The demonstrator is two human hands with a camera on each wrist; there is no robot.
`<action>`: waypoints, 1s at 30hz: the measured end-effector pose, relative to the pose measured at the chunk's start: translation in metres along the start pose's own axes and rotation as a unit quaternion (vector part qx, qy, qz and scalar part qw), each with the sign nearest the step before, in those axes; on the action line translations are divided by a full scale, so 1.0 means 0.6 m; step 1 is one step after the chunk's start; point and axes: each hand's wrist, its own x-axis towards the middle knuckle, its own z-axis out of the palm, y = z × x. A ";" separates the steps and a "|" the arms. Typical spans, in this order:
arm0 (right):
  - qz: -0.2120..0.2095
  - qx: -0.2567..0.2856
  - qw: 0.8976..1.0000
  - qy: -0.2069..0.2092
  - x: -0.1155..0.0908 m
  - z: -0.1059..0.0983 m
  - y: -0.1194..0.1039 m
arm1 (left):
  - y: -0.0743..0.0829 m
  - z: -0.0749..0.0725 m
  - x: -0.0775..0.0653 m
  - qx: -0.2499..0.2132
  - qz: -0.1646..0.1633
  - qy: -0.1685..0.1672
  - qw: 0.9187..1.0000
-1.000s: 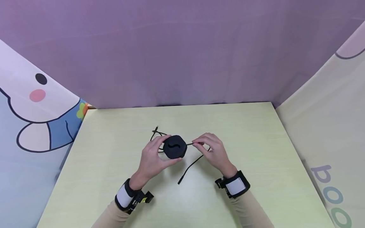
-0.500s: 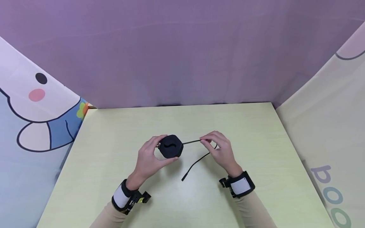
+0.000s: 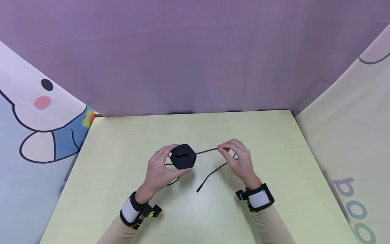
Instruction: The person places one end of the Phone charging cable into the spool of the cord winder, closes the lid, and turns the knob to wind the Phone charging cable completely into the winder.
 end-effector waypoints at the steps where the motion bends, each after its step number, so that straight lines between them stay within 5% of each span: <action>1: 0.000 -0.001 1.000 0.002 0.003 -0.001 -0.007 | 0.000 0.000 0.000 0.001 0.001 0.001 1.000; 6: -0.001 -0.006 1.000 0.011 0.014 -0.006 -0.026 | 0.000 -0.003 0.002 0.004 0.000 0.001 1.000; 16: 0.025 -0.029 0.999 0.027 -0.011 -0.020 0.028 | -0.002 -0.007 0.000 -0.004 -0.014 -0.010 1.000; 30: 0.031 -0.047 0.997 0.048 -0.008 -0.032 0.023 | -0.009 -0.007 0.000 -0.005 -0.018 -0.005 1.000</action>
